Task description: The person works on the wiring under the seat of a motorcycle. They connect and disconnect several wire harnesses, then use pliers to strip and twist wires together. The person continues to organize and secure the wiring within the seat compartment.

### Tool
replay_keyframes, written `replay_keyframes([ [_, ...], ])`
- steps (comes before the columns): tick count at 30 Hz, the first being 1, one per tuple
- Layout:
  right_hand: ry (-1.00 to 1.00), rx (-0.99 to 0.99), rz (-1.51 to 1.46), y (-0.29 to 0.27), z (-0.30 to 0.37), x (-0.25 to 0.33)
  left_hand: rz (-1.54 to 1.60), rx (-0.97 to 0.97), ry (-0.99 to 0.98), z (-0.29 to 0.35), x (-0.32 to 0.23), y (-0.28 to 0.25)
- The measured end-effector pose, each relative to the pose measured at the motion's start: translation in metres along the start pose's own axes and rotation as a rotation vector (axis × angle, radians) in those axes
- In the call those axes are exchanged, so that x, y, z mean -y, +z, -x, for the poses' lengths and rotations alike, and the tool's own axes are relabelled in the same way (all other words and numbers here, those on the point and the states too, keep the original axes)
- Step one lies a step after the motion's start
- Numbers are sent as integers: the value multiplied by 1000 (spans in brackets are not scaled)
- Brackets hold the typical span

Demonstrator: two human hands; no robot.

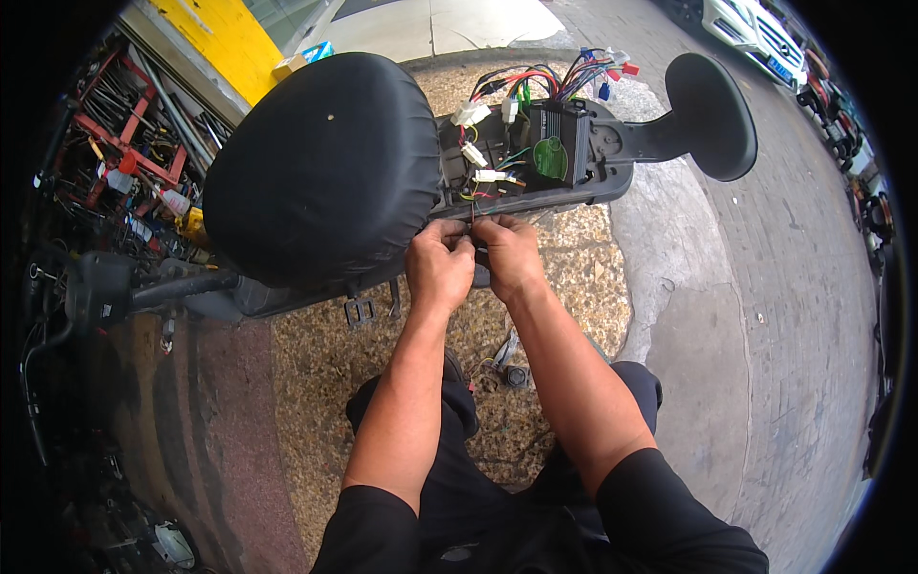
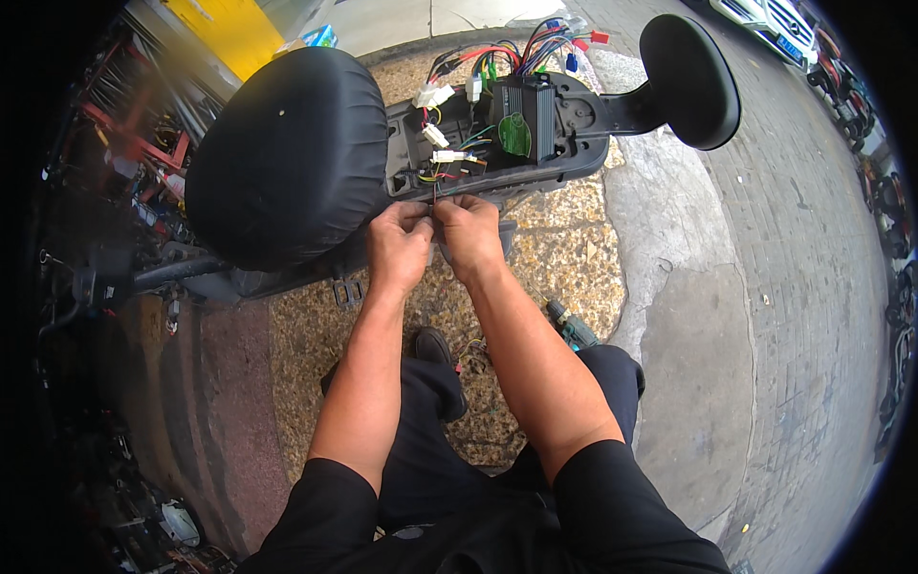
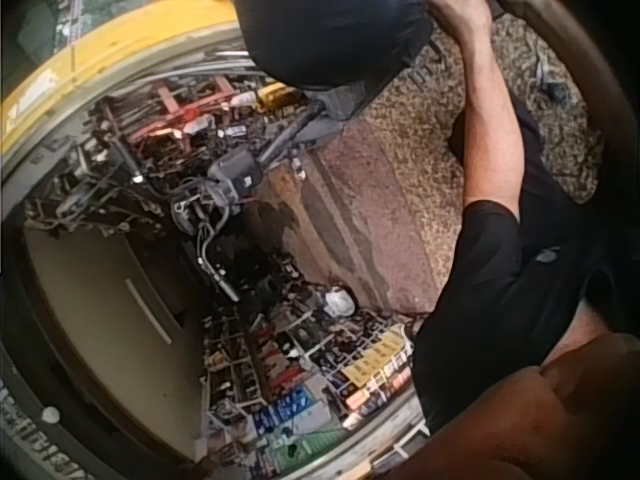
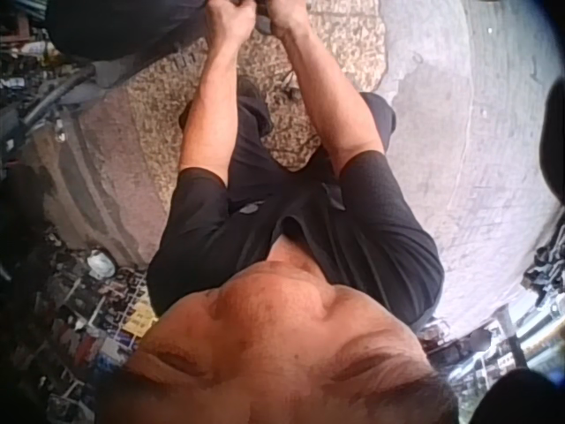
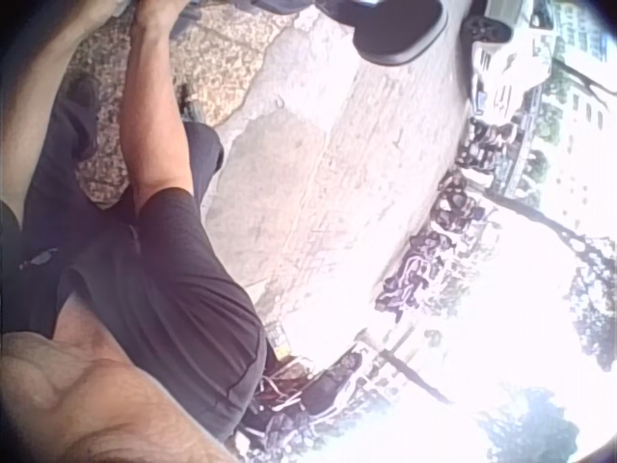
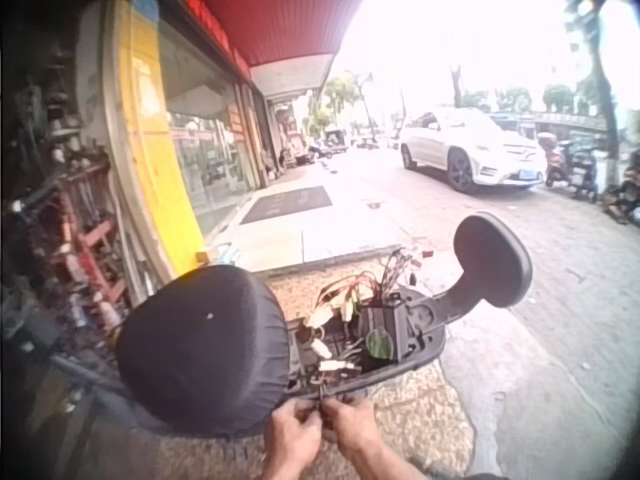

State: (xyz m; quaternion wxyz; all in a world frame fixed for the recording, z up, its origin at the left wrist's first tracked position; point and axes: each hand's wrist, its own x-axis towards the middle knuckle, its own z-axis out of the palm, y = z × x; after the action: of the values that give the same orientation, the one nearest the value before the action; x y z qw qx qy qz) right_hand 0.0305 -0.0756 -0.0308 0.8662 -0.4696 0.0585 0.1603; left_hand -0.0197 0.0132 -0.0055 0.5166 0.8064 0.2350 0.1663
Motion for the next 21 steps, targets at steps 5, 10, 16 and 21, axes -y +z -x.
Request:
replay_keyframes([
  [5,-55,25,24,-2,0,-5,-7,-31,135,2,2,2],
  [10,-109,25,133,-6,-7,-14,-112,-64,311,5,1,3],
  [16,-162,14,261,-9,-1,-16,-213,-70,427,8,-2,4],
  [21,-244,93,291,-12,7,-14,-155,-59,283,1,-3,4],
])
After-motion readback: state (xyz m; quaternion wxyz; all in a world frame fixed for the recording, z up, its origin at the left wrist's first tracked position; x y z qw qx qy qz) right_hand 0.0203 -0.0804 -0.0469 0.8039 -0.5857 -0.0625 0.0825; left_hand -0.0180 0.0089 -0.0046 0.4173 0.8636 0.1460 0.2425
